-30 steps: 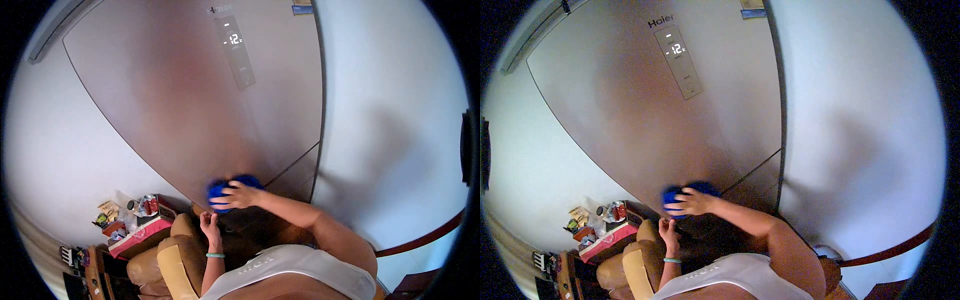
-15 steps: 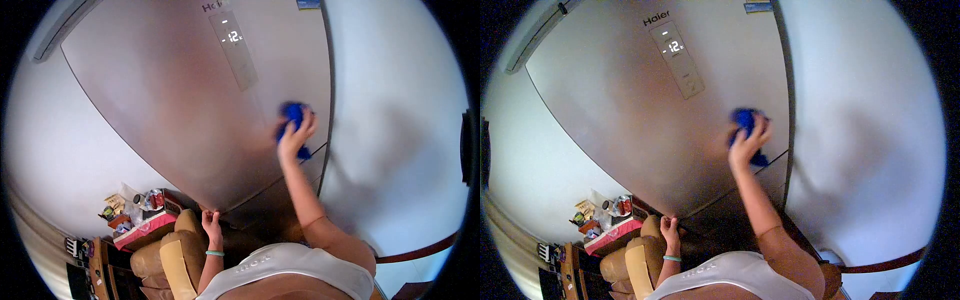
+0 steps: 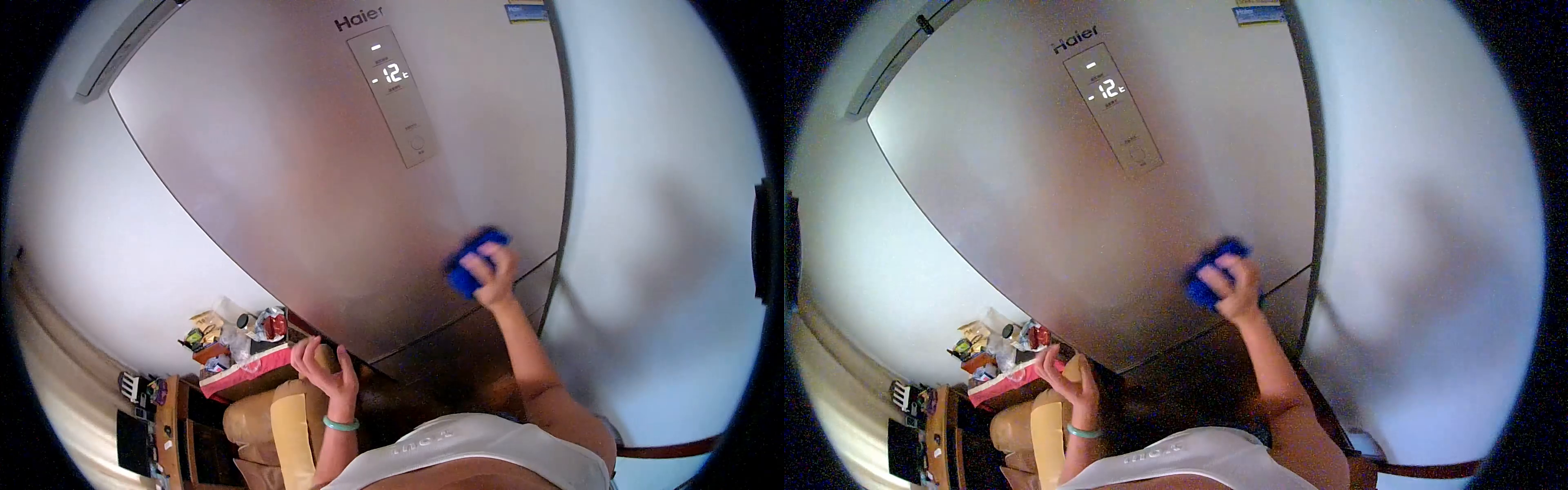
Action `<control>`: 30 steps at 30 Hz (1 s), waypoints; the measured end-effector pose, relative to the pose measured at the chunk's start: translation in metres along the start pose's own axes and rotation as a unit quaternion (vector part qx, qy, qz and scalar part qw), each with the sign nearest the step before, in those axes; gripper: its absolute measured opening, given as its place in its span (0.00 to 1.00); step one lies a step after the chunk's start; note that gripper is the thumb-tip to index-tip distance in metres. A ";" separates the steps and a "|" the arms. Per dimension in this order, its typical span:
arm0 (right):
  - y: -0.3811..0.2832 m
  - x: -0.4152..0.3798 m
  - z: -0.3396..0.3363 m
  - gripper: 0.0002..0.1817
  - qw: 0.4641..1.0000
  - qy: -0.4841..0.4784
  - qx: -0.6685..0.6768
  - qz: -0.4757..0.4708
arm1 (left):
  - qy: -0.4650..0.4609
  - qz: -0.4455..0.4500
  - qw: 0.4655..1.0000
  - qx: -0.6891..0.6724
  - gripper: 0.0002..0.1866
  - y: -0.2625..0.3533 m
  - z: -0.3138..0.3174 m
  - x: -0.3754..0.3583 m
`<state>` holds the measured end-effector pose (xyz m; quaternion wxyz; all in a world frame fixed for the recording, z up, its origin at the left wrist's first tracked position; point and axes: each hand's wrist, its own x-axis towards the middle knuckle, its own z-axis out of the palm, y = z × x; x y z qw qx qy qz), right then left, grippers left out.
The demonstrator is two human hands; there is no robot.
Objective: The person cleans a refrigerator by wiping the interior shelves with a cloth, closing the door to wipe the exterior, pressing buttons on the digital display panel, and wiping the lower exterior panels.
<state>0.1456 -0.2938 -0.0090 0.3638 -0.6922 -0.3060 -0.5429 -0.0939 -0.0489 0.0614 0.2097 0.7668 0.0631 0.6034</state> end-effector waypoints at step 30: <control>0.039 0.029 -0.017 0.29 0.946 0.217 -0.012 0.241 | 0.048 0.301 0.914 0.266 0.31 0.178 0.138 0.187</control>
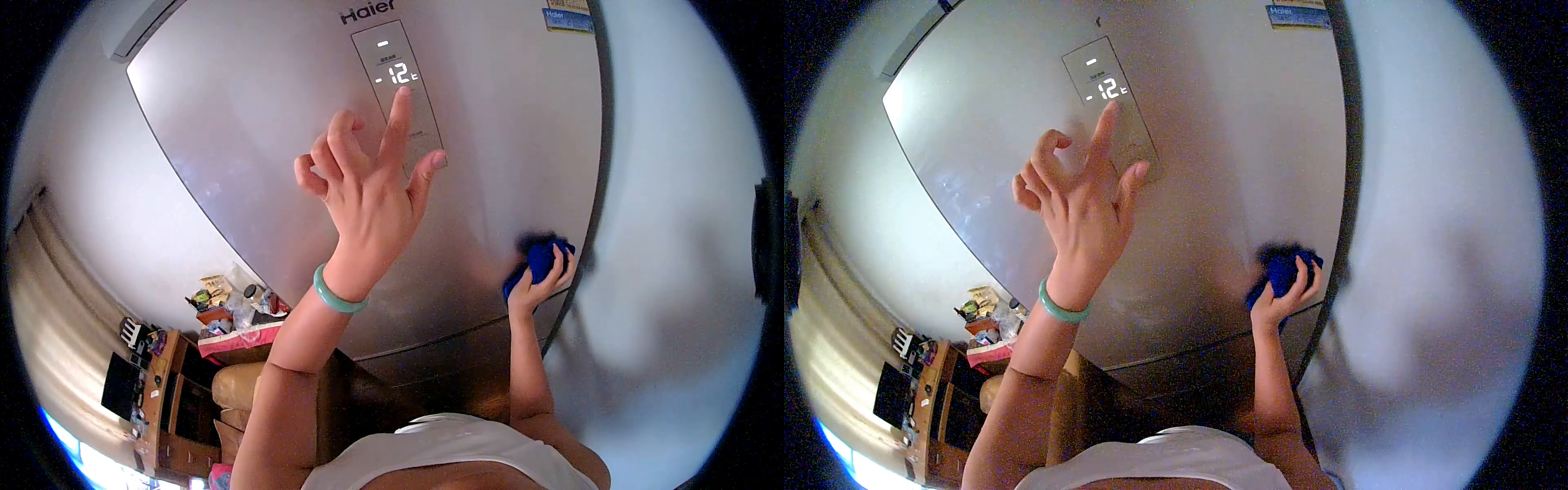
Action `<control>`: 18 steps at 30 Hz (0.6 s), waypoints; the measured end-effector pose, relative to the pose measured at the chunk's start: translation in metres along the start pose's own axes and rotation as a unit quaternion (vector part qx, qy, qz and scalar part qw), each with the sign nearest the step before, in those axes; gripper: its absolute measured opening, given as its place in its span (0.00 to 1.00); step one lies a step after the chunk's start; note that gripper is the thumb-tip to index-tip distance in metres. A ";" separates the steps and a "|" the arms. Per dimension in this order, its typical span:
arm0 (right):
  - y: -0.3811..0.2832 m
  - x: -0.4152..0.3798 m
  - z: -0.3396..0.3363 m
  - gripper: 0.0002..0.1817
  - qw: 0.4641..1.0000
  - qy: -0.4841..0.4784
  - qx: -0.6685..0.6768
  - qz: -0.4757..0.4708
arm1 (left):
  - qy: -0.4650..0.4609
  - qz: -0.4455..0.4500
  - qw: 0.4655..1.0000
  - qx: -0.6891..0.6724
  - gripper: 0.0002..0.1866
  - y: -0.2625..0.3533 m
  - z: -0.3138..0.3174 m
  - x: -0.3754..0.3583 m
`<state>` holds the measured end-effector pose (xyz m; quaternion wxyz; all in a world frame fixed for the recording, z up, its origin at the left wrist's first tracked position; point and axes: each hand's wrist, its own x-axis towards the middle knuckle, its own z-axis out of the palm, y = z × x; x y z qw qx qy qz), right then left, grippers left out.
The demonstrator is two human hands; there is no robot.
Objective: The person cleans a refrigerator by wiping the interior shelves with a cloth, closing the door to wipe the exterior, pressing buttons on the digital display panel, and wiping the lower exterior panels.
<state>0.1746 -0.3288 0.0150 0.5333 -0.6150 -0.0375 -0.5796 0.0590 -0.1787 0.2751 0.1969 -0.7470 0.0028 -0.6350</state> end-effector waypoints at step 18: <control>0.011 -0.004 -0.001 0.30 1.000 -0.009 0.014 -0.002 | -0.010 -0.010 1.000 -0.013 0.32 0.004 -0.004 -0.009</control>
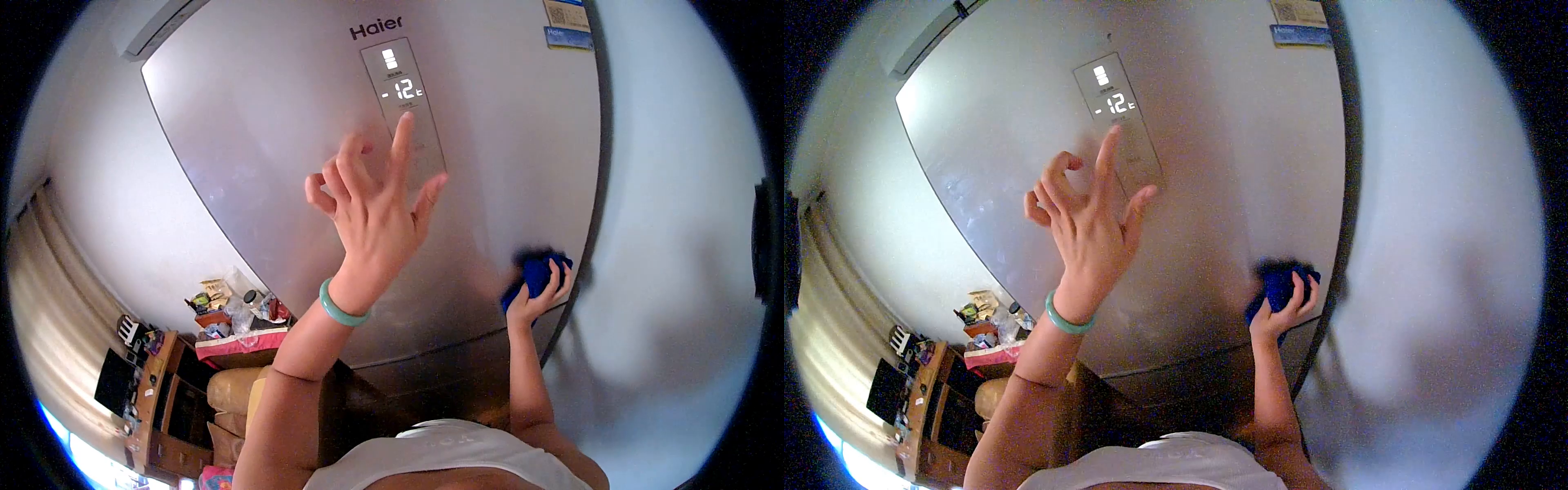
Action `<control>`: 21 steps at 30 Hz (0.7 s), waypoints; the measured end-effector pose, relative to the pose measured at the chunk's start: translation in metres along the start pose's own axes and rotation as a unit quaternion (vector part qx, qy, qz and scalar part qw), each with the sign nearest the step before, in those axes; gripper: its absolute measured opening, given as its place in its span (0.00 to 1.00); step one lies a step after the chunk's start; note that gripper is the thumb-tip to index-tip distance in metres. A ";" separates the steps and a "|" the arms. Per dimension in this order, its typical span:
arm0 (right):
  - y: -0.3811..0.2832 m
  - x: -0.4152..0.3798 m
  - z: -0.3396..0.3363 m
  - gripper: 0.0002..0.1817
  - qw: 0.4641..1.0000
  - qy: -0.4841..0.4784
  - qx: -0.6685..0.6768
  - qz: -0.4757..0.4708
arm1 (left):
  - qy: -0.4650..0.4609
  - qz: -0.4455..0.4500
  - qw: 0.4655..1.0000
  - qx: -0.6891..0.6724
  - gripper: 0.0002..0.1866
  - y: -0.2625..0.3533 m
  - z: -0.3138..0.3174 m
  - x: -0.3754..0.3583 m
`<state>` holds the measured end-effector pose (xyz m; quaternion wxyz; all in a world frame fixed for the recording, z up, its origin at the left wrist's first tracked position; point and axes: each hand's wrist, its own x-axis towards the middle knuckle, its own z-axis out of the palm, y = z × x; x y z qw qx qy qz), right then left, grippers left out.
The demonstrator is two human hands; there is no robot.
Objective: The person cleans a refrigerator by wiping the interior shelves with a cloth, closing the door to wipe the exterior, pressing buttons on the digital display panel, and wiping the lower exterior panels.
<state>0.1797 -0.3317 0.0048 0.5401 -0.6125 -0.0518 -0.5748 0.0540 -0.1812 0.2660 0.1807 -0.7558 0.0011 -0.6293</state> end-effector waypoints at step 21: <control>0.003 0.003 -0.001 0.25 0.999 0.002 0.008 -0.042 | 0.017 -0.009 1.000 -0.009 0.31 -0.003 0.011 0.008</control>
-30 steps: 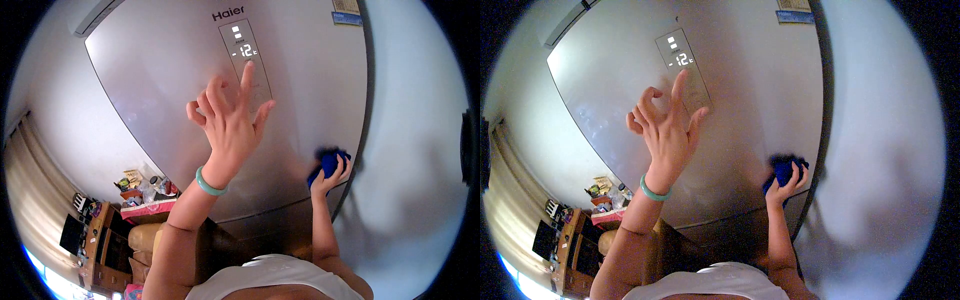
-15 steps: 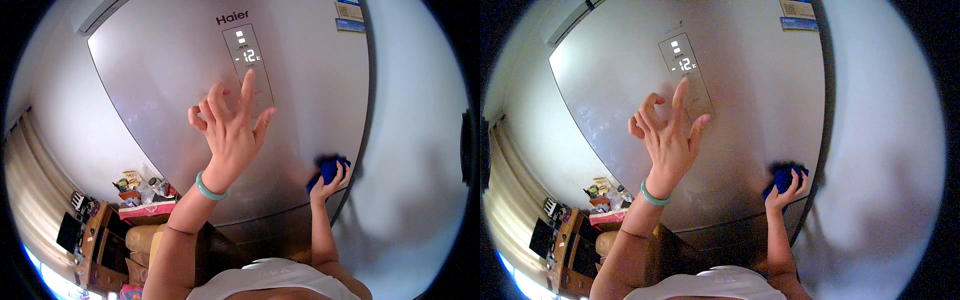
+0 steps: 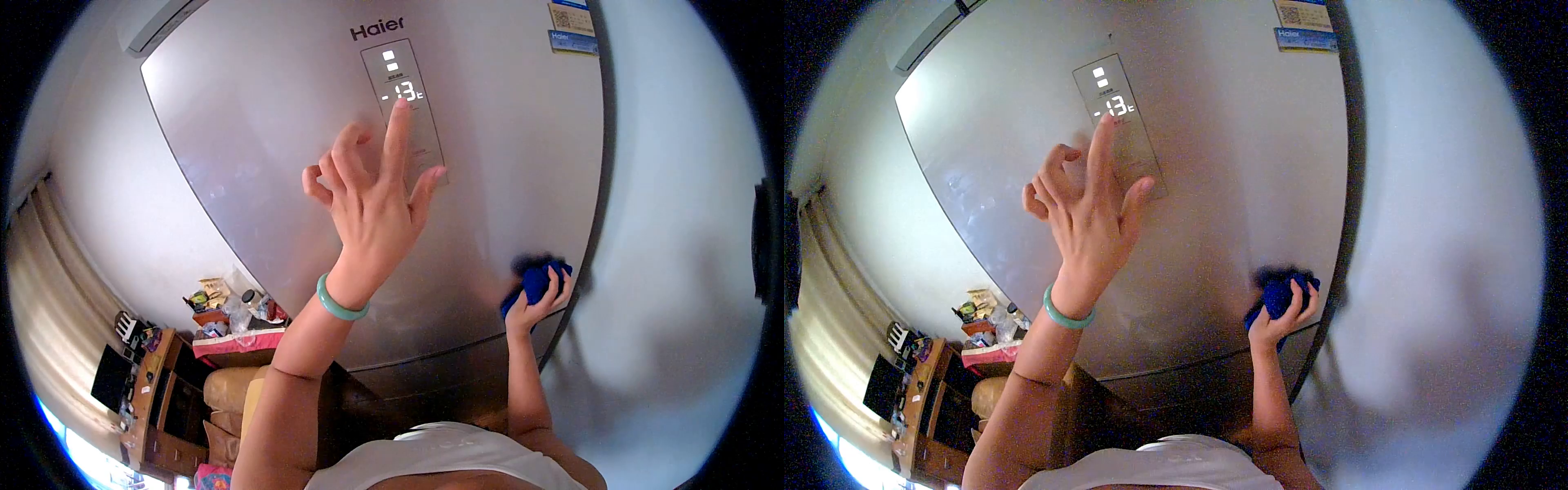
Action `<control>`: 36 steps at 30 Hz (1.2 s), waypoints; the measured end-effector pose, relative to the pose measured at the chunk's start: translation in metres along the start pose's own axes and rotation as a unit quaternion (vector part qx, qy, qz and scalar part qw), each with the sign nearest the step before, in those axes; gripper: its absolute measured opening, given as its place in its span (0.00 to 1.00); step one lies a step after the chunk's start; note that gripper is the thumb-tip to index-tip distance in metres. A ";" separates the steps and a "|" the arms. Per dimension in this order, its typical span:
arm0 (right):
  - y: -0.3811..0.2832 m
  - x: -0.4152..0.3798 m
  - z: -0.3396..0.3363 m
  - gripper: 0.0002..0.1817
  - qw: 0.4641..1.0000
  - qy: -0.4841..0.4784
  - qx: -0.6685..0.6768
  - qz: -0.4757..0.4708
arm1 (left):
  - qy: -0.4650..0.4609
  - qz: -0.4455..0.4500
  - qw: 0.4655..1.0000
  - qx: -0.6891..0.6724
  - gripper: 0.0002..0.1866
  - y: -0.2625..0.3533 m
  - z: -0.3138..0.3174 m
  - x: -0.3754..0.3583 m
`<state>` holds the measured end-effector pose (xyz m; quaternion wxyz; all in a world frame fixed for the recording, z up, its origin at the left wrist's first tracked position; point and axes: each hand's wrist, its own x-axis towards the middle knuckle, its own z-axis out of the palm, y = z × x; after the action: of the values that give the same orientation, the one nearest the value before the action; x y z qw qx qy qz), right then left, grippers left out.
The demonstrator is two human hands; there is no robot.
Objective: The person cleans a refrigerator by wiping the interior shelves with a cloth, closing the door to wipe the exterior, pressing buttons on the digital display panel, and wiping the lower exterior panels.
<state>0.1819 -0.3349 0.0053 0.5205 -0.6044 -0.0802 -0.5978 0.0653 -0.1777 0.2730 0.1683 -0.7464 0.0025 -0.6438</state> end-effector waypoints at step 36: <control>0.002 -0.001 0.000 0.23 1.000 0.010 -0.011 -0.006 | -0.001 -0.006 1.000 -0.004 0.31 -0.006 0.004 -0.002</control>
<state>0.1833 -0.3348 0.0033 0.5108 -0.6037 -0.0723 -0.6078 0.0678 -0.1707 0.2725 0.1612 -0.7478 0.0001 -0.6441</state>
